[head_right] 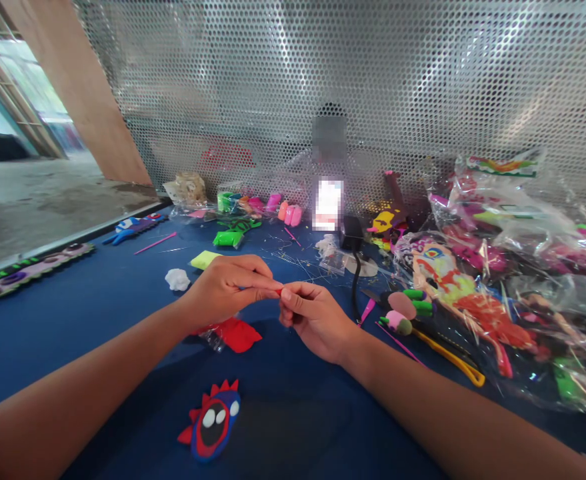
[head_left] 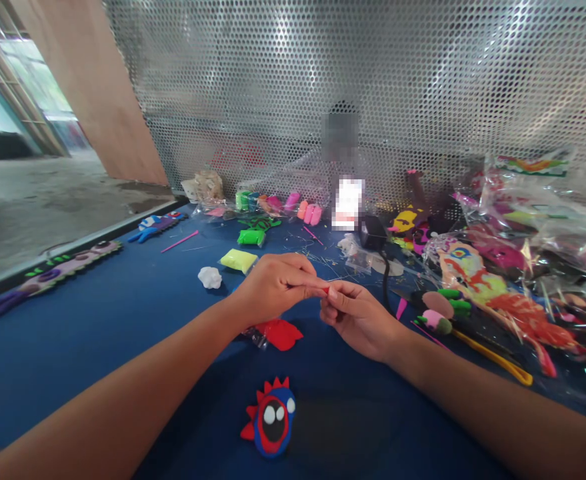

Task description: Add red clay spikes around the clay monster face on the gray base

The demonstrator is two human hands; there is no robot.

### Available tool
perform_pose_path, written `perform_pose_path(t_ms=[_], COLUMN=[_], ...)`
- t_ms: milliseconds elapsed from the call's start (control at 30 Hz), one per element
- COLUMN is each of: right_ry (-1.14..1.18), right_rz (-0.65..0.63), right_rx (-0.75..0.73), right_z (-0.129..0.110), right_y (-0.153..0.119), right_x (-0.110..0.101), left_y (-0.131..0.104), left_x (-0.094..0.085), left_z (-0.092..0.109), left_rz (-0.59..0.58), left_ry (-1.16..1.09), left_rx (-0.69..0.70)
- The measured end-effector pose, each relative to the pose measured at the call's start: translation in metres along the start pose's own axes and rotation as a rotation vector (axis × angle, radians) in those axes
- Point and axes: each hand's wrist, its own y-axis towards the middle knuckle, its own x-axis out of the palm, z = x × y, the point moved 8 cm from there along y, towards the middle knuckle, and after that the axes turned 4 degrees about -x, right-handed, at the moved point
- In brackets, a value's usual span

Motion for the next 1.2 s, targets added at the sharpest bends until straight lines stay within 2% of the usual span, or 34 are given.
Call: perform_pose_path(t_ms=[200, 400, 533, 900, 1200], right_ry=[-0.011, -0.007, -0.061, -0.083, -0.061], right_rz=[-0.026, 0.005, 0.014, 0.065, 0.085], right_rx=[0.0, -0.005, -0.024, -0.026, -0.027], right_z=[0.0023, 0.0002, -0.0011, -0.002, -0.0006], right_y=[-0.0014, -0.0002, -0.0008, -0.0006, 0.0003], right_x=[0.001, 0.0019, 0.0032, 0.0013, -0.0019], left_y=[-0.0008, -0.0004, -0.0017, -0.002, -0.002], left_x=[0.0028, 0.002, 0.0058, 0.0041, 0.003], left_z=[0.0039, 0.0047, 0.0032, 0.0004, 0.0008], left_rz=[-0.023, -0.012, -0.069, -0.086, -0.042], left_ry=[-0.034, 0.157, 0.249, 0.285, 0.27], left_rx=[0.039, 0.077, 0.109, 0.116, 0.118])
